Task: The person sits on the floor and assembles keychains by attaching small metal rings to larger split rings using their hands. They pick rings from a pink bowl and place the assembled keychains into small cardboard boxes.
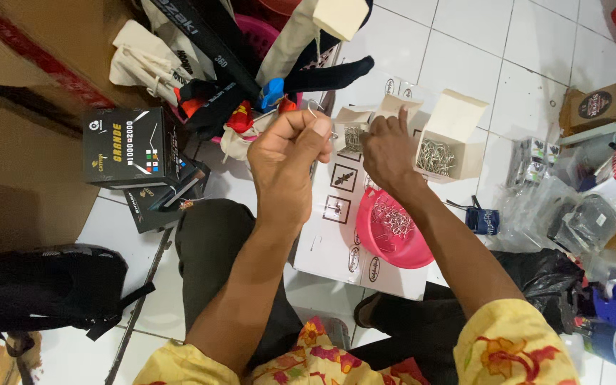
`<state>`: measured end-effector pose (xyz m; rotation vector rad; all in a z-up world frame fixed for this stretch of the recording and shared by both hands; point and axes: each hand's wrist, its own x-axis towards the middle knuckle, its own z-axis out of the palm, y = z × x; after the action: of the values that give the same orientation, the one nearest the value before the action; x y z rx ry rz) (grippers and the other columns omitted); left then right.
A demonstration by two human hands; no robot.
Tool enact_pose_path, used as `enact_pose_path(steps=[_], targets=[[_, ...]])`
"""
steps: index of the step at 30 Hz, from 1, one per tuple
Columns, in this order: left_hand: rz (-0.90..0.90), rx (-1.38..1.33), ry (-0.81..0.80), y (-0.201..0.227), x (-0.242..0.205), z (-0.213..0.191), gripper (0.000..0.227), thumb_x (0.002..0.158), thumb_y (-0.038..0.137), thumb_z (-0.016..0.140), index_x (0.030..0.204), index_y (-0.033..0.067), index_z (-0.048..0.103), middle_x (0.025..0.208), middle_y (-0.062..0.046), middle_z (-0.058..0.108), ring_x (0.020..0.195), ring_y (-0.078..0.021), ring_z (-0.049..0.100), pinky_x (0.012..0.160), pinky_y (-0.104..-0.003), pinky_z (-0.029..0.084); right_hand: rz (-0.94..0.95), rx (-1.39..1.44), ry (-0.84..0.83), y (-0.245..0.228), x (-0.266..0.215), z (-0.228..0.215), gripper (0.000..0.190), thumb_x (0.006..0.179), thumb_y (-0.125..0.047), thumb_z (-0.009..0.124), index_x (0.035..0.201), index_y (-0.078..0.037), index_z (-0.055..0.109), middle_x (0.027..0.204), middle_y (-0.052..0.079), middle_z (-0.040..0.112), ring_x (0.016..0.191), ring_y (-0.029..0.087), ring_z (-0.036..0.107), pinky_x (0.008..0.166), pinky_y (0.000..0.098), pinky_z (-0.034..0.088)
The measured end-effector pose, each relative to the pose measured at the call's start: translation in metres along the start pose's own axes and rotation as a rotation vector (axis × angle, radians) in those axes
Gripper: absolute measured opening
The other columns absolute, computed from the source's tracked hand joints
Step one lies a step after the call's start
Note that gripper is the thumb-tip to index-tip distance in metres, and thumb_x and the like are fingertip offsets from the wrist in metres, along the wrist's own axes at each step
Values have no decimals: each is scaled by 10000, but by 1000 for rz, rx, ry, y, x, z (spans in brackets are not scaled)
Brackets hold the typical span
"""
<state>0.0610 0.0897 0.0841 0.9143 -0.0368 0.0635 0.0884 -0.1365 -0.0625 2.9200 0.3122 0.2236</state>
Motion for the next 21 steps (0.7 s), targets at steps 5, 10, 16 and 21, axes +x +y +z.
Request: enact_pose_path(steps=[5,10,16,21], targets=[[23,-15,-8,3,1,-2,131,896,117,736,894,1,674,693,-84,589,648,-97,553,627,-224,499,-69,-159,-153,-7,18,7,195,934,-157,630,971,-130,819,972,147,643,984,319,627,1241,653,189],[28,-31,-12,1,2,-2,145,899,116,739,904,-16,678,700,-83,589,657,-99,556,633,-225,504,-134,-201,-158,-6,20,19,194,909,-169,648,960,-76,810,993,150,683,1015,320,637,1251,640,178],[8,-16,-17,-3,2,-2,160,890,130,743,910,-15,680,684,-74,587,638,-93,547,619,-218,492,-167,-67,9,10,9,37,202,844,-159,650,902,8,749,880,158,623,904,345,614,1186,638,298],[21,8,-16,5,-2,4,156,894,173,708,885,32,644,677,-56,554,637,-96,523,620,-217,446,22,476,-22,27,-54,-43,95,914,-203,704,998,-223,742,1038,72,625,827,388,696,773,528,579]])
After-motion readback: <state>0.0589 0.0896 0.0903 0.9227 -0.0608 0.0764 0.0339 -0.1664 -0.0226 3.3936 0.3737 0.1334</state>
